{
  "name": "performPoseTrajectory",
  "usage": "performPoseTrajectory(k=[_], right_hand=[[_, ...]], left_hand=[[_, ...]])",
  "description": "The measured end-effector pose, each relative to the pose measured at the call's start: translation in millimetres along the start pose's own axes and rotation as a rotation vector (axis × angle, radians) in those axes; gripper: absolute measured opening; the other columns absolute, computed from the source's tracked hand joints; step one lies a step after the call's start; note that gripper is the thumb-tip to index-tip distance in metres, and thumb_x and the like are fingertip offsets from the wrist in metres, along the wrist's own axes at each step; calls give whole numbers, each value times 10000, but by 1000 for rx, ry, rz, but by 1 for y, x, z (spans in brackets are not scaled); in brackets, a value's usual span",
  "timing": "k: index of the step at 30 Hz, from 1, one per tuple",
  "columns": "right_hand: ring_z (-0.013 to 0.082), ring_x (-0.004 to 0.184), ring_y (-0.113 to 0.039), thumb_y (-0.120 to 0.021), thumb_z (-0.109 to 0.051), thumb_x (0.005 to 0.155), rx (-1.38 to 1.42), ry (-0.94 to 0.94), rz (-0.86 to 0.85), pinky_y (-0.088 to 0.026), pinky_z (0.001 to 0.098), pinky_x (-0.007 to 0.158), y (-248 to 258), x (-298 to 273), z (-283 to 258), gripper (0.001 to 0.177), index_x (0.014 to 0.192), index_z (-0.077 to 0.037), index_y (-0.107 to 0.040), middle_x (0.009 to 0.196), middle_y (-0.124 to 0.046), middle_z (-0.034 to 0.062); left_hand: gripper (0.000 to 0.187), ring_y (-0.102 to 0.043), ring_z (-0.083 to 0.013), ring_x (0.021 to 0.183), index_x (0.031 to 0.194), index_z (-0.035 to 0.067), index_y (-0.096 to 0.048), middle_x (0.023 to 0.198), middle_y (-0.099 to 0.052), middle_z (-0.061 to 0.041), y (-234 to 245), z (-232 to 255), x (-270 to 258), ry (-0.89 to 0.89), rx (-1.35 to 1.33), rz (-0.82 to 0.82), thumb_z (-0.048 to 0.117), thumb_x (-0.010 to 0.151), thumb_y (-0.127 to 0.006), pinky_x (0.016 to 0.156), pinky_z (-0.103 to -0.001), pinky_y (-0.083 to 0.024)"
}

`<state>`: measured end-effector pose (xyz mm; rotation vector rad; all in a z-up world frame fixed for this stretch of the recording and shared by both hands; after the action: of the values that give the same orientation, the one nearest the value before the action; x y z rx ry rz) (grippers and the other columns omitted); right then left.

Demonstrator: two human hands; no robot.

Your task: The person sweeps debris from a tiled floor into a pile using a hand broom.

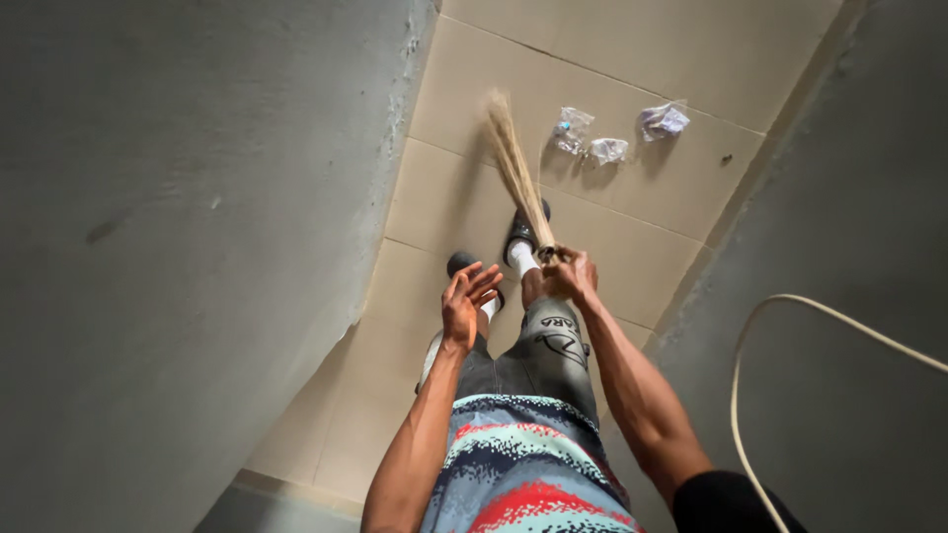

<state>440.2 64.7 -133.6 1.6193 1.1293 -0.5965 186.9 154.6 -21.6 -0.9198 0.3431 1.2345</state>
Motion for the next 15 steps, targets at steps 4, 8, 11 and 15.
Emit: performPoseTrajectory(k=[4, 8, 11, 15], right_hand=[[271, 804, -769, -886, -319, 646, -54, 20, -37, -609, 392, 728, -8, -13, 9, 667, 1293, -250, -739, 962, -780, 176], [271, 821, -781, -835, -312, 668, -144, -59, -148, -607, 399, 767, -16, -13, 18, 581, 1243, -271, -764, 957, -803, 120], [281, 867, -753, -813, -349, 741, -218, -86, -79, -582, 416, 788, 1, 0, 26, 426, 1159, -268, -816, 975, -792, 93], [221, 847, -775, -795, -361, 771, -95, -201, 23, -590, 395, 778, 37, 33, 41, 358, 1106, -239, -834, 935, -810, 55]], left_hand=[[605, -670, -313, 1246, 1420, 7, -500, 1384, -659, -217, -26, -2, 18, 13, -6, -3, 491, 1056, -473, 1002, -392, -515], [604, -667, -311, 1256, 1421, 10, -490, 1389, -655, -215, -48, -3, 34, 36, -4, -22, 490, 1056, -470, 1033, -400, -511], [603, -669, -312, 1253, 1424, 12, -488, 1384, -657, -218, -56, -3, 41, 42, -4, -23, 488, 1055, -471, 1033, -404, -510], [606, -670, -312, 1249, 1425, 12, -488, 1383, -659, -219, -60, -4, 45, 53, 10, -12, 491, 1055, -467, 1026, -399, -509]])
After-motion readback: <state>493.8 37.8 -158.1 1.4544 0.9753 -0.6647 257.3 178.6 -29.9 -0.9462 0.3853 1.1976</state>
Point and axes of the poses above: each hand's wrist, its own x-axis towards the middle knuckle, its own y-axis out of the back of the hand, z = x × y, the point moved 9 cm from there along x, towards the middle knuckle
